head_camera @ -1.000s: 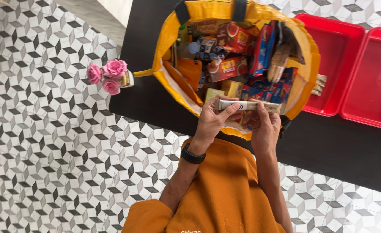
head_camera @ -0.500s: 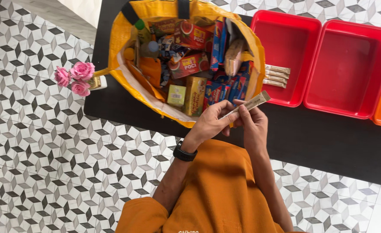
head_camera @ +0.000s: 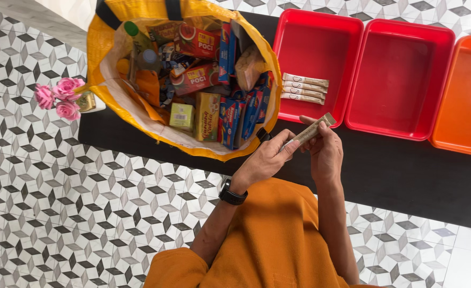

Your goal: The person removes small snack packets and plastic bottles from a yellow bag and places them into red plastic trays on a table.

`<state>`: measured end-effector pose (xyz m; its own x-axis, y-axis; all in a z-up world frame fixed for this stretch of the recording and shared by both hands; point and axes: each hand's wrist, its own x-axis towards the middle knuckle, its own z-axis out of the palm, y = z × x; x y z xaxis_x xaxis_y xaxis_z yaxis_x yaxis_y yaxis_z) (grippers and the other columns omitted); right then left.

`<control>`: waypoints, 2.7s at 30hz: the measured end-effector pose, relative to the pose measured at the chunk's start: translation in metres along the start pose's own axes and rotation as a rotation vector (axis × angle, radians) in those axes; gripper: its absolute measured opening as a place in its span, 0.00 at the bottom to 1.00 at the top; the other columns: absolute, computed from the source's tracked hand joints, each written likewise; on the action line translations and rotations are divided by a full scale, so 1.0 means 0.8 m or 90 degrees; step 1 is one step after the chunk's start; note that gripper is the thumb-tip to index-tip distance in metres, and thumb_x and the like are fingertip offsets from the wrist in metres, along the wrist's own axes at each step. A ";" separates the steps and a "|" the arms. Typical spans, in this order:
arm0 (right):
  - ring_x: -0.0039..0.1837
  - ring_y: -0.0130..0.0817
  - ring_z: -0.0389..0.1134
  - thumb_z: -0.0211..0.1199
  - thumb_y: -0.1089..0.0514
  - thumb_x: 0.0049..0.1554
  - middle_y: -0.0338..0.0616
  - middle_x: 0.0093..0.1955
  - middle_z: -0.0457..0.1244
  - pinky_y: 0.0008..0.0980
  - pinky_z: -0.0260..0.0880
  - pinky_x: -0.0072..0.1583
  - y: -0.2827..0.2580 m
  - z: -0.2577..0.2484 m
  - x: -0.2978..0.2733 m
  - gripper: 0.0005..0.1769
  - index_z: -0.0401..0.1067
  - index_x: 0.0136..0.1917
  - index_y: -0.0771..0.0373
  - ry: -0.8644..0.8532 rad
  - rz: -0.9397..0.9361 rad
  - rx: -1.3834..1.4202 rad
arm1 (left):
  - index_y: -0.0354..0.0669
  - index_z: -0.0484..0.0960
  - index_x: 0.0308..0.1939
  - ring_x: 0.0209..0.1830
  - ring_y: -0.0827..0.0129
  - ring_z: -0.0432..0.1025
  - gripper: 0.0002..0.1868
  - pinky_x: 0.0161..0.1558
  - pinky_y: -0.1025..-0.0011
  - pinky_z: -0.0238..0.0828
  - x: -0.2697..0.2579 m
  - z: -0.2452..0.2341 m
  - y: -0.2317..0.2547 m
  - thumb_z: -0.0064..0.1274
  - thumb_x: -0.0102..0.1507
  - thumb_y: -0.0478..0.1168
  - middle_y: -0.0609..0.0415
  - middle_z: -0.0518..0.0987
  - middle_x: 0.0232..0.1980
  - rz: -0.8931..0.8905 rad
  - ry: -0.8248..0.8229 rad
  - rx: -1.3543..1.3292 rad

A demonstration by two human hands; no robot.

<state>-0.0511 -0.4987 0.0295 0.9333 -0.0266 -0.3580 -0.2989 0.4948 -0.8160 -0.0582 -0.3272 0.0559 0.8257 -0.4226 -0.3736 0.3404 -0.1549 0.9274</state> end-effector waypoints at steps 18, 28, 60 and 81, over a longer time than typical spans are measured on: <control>0.36 0.25 0.62 0.45 0.46 0.71 0.34 0.32 0.57 0.28 0.66 0.42 -0.042 -0.068 0.020 0.29 0.73 0.62 0.74 0.052 -0.067 -0.060 | 0.44 0.72 0.55 0.19 0.83 0.65 0.16 0.20 0.81 0.63 0.051 0.039 -0.031 0.41 0.71 0.50 0.63 0.74 0.29 -0.002 -0.062 -0.166; 0.37 0.21 0.62 0.57 0.54 0.68 0.34 0.34 0.60 0.25 0.65 0.42 -0.005 -0.059 0.016 0.20 0.75 0.61 0.74 -0.040 -0.013 -0.085 | 0.38 0.80 0.49 0.19 0.84 0.65 0.14 0.20 0.84 0.62 0.073 0.034 -0.052 0.51 0.71 0.46 0.62 0.74 0.26 0.101 0.057 -0.247; 0.37 0.19 0.64 0.51 0.47 0.71 0.35 0.34 0.62 0.23 0.69 0.43 -0.016 -0.087 0.010 0.25 0.74 0.65 0.70 0.048 -0.081 -0.047 | 0.35 0.82 0.48 0.44 0.62 0.83 0.15 0.49 0.67 0.86 0.087 0.042 -0.066 0.60 0.65 0.43 0.45 0.85 0.43 0.152 0.207 -0.403; 0.44 0.28 0.71 0.56 0.48 0.70 0.42 0.43 0.70 0.27 0.73 0.47 -0.054 -0.155 0.085 0.19 0.77 0.57 0.66 0.038 -0.073 -0.286 | 0.32 0.79 0.53 0.44 0.62 0.81 0.13 0.50 0.64 0.84 0.187 0.049 -0.066 0.58 0.67 0.37 0.44 0.84 0.44 0.107 0.219 -0.444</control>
<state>0.0004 -0.6292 -0.0160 0.9563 -0.1160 -0.2683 -0.2627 0.0611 -0.9629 0.0298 -0.4171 -0.0484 0.9448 -0.0743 -0.3192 0.3086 0.5298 0.7900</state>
